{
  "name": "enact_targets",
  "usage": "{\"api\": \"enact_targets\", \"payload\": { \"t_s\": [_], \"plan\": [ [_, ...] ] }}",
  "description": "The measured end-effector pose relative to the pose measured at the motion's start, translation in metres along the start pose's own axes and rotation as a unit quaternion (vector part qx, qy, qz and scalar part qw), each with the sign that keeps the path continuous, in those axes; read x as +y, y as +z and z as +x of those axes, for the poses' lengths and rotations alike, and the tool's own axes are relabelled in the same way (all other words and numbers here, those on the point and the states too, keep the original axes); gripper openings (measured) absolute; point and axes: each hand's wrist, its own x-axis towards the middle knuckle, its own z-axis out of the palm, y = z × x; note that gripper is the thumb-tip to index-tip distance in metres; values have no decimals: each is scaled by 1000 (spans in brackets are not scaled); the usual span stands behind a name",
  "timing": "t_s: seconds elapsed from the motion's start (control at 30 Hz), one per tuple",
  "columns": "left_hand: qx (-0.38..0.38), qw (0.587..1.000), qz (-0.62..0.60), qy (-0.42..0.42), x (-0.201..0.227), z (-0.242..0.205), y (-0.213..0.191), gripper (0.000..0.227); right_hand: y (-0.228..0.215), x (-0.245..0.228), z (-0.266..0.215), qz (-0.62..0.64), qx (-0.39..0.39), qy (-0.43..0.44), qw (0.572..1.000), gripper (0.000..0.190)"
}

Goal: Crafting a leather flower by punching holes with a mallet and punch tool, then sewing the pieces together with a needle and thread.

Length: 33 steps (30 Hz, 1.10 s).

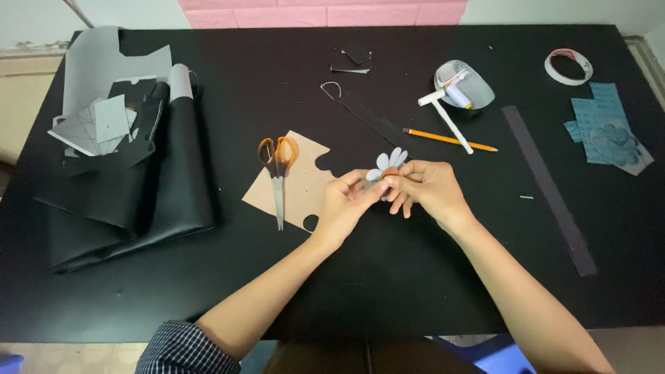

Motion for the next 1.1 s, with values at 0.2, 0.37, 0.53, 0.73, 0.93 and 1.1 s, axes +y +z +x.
{"api": "enact_targets", "payload": {
  "t_s": [0.2,0.37,0.53,0.73,0.93,1.1],
  "plan": [
    [-24,998,61,-8,1,1,-4,13,-6,1,0,-10,23,21,999,28],
    [-31,997,-23,-64,-8,7,-8,14,-12,0,3,-66,37,18,997,33],
    [-37,991,-68,-112,13,4,-4,13,-16,-1,2,-76,12,-11,997,30],
    [-68,950,299,56,-4,5,-18,32,-41,10,10,159,-35,-134,977,23],
    [-119,816,521,221,-29,7,-21,27,-29,4,18,32,48,-137,989,50],
    [-120,844,483,198,-3,1,-15,41,2,-42,64,-317,31,-192,928,34]
  ]
}}
